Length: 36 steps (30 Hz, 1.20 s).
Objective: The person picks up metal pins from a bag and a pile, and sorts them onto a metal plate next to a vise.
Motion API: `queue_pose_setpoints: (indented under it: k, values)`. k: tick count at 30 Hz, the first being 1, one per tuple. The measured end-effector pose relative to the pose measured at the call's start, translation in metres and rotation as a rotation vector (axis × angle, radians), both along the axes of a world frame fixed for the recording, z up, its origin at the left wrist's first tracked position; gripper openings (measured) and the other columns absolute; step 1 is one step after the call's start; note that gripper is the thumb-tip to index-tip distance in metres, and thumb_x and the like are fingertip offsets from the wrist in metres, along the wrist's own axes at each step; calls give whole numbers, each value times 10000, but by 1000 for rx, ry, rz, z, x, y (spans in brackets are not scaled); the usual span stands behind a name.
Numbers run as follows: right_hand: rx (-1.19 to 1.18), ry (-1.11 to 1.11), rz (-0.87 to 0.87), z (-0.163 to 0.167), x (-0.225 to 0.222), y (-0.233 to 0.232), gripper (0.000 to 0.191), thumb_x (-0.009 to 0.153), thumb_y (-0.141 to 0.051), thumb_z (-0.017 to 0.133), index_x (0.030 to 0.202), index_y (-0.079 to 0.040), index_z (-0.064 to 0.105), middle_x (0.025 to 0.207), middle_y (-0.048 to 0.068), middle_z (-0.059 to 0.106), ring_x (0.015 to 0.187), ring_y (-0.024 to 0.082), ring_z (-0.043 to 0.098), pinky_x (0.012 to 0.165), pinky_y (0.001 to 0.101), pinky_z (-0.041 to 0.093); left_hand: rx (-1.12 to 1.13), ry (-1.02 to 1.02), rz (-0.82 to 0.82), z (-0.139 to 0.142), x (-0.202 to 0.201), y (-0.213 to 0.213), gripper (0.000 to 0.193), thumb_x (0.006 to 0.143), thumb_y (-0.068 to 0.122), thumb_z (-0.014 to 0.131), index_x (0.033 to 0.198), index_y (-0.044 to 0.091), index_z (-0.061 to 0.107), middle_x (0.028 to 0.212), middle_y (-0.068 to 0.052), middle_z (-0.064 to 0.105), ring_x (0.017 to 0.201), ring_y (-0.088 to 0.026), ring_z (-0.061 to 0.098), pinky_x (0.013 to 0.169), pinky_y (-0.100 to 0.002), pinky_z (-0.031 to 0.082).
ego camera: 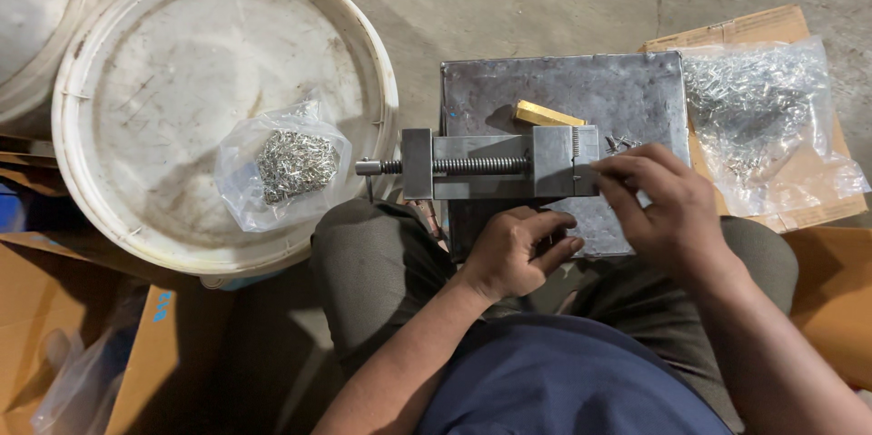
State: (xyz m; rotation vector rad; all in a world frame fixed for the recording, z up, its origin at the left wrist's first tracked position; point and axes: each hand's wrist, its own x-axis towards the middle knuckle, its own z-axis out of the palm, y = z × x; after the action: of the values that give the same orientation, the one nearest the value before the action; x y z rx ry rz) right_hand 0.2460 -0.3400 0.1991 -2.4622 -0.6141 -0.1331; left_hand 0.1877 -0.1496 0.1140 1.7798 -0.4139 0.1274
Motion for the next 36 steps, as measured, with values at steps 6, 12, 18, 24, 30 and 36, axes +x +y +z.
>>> queue_pose_setpoints:
  k: [6,12,18,24,30,36]
  values:
    - [150,82,-231,-33,-12,-42,119,983,-84,730,1098,-59,745,1000,75,718,814,180,706,718,289,541,-32,-124,28,0,1,-2,215,941,180,765,1054,5,713,994,-151,757,904,-293,741,806,-359,597]
    - [-71,19,-205,-58,-30,-58,143,930,-142,757,1067,-103,764,982,71,706,844,261,700,742,355,555,5,-60,13,5,1,-1,208,921,178,771,1016,-2,726,956,-133,767,832,-274,736,744,-347,586]
    - [-182,-46,-138,-57,-27,-47,130,879,-181,783,994,-120,768,906,62,685,808,294,692,719,392,552,31,-78,23,7,1,-2,210,921,176,768,1015,-7,725,944,-133,762,828,-271,735,746,-343,587]
    - [-71,112,-123,-61,-29,-50,139,905,-180,743,1005,-85,720,958,69,694,856,252,690,730,345,539,55,-73,17,7,1,-2,205,933,181,764,1051,20,719,943,-113,763,825,-252,740,753,-340,595]
    - [933,1217,-254,-76,-34,-62,131,972,-161,661,1028,-45,636,817,-16,602,695,80,538,592,233,442,106,-132,7,7,1,-2,256,942,207,727,1134,37,717,986,-113,760,852,-285,730,790,-379,578]
    - [1125,1364,-199,-88,-37,-43,106,990,-177,637,1008,-73,631,765,-12,580,622,87,504,520,232,381,60,-148,-14,0,2,0,147,1027,207,659,1063,69,693,962,-98,736,888,-311,725,812,-403,571]
